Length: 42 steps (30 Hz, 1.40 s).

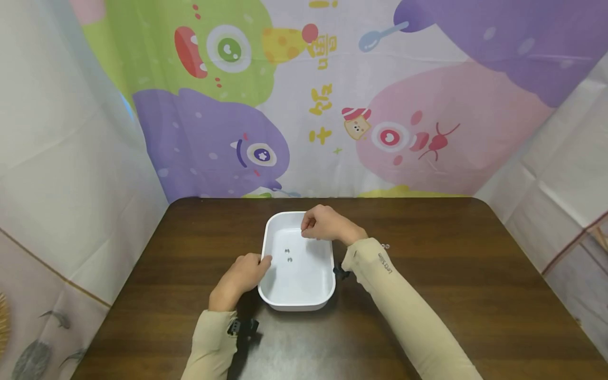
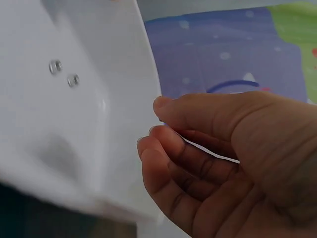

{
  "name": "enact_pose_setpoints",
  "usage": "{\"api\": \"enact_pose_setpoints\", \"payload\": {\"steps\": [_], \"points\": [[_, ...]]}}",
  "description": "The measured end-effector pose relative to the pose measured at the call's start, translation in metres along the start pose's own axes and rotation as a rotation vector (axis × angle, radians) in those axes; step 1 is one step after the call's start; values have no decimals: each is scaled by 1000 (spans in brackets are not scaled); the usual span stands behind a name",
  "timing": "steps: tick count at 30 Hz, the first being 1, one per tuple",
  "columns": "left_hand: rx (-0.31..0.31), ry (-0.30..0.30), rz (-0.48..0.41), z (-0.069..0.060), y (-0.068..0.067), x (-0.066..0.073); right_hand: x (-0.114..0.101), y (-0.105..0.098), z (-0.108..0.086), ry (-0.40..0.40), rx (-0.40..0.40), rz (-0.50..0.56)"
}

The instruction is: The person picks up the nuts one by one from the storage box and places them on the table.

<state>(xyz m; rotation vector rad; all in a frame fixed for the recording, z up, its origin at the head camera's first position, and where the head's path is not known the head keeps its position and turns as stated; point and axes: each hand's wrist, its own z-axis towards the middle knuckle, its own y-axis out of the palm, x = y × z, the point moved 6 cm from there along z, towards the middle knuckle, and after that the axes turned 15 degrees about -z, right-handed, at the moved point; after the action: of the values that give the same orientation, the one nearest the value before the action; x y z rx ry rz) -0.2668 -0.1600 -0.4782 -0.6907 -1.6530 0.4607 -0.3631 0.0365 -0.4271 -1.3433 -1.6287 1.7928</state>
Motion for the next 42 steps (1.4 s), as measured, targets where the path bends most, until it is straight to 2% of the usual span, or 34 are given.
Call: {"api": "enact_pose_setpoints", "payload": {"steps": [8,12,17,27,33,42], "points": [[-5,1,-3,1,1,2,36,-24,-27,18,43,32],[-13,-5,-4,1,1,1,61,-31,-43,46,76,2],[-10,-10,-7,1,0,0,96,-34,-62,73,87,-45],[-6,-9,-3,-1,-1,-1,155,-21,-93,182,43,-9],[-9,-10,-8,-1,1,-1,177,-14,-106,229,39,27],[-7,-12,-14,0,1,0,190,-9,-115,256,24,66]]}}
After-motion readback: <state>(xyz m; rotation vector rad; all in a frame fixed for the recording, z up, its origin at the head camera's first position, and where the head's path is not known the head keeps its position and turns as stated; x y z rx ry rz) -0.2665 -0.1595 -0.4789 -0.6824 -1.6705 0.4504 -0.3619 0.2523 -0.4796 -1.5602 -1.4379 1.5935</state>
